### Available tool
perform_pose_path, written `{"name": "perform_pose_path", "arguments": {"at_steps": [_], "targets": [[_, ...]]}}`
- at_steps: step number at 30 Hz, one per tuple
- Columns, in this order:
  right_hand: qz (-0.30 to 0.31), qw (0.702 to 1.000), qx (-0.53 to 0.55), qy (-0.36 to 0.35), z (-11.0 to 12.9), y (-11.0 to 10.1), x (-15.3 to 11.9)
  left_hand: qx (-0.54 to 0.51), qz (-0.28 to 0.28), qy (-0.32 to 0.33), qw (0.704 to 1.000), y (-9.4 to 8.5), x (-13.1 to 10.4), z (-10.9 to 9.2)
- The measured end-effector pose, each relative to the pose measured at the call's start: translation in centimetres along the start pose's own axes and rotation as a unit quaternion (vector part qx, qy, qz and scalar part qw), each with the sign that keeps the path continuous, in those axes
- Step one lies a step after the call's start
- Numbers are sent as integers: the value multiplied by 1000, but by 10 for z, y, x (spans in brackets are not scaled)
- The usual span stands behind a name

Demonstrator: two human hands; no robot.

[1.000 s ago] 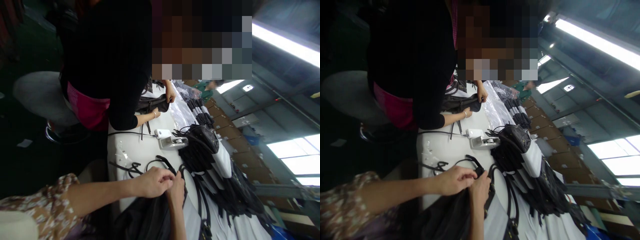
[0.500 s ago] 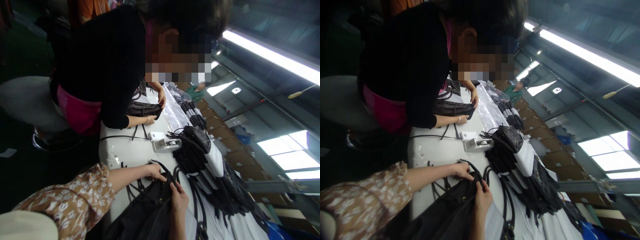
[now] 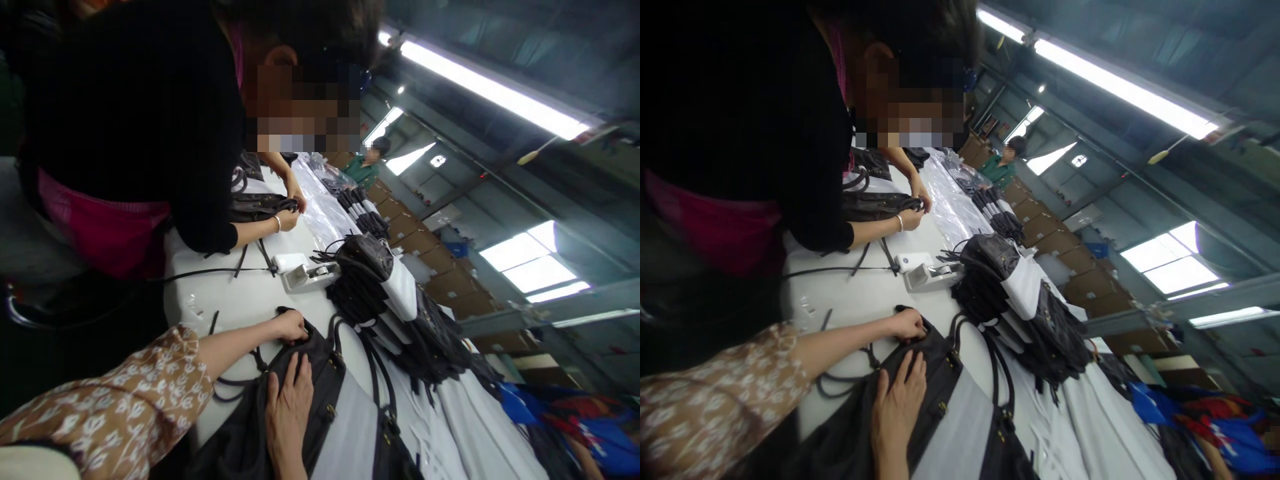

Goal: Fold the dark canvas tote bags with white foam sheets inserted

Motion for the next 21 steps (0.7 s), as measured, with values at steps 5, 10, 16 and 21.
{"name": "perform_pose_path", "arguments": {"at_steps": [5,10,16,21], "targets": [[39,999,-19,4,1,0,-1,65,-153,66,984,-1,-68,-27],[82,997,-3,-13,10,-9,-5,178,-111,165,964,60,-118,-26],[80,996,44,-16,5,-54,-45,239,-76,172,953,80,-110,-2],[-113,977,-67,167,-77,-128,-158,238,-158,142,948,63,-138,36]]}}
Point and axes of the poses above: each hand's wrist, its own x-axis towards the middle knuckle, its own y-axis out of the palm, z = x × y, the point moved 5 cm from there along x, towards the middle knuckle, and after that the axes turned 4 degrees about -y, right-handed, at the moved point
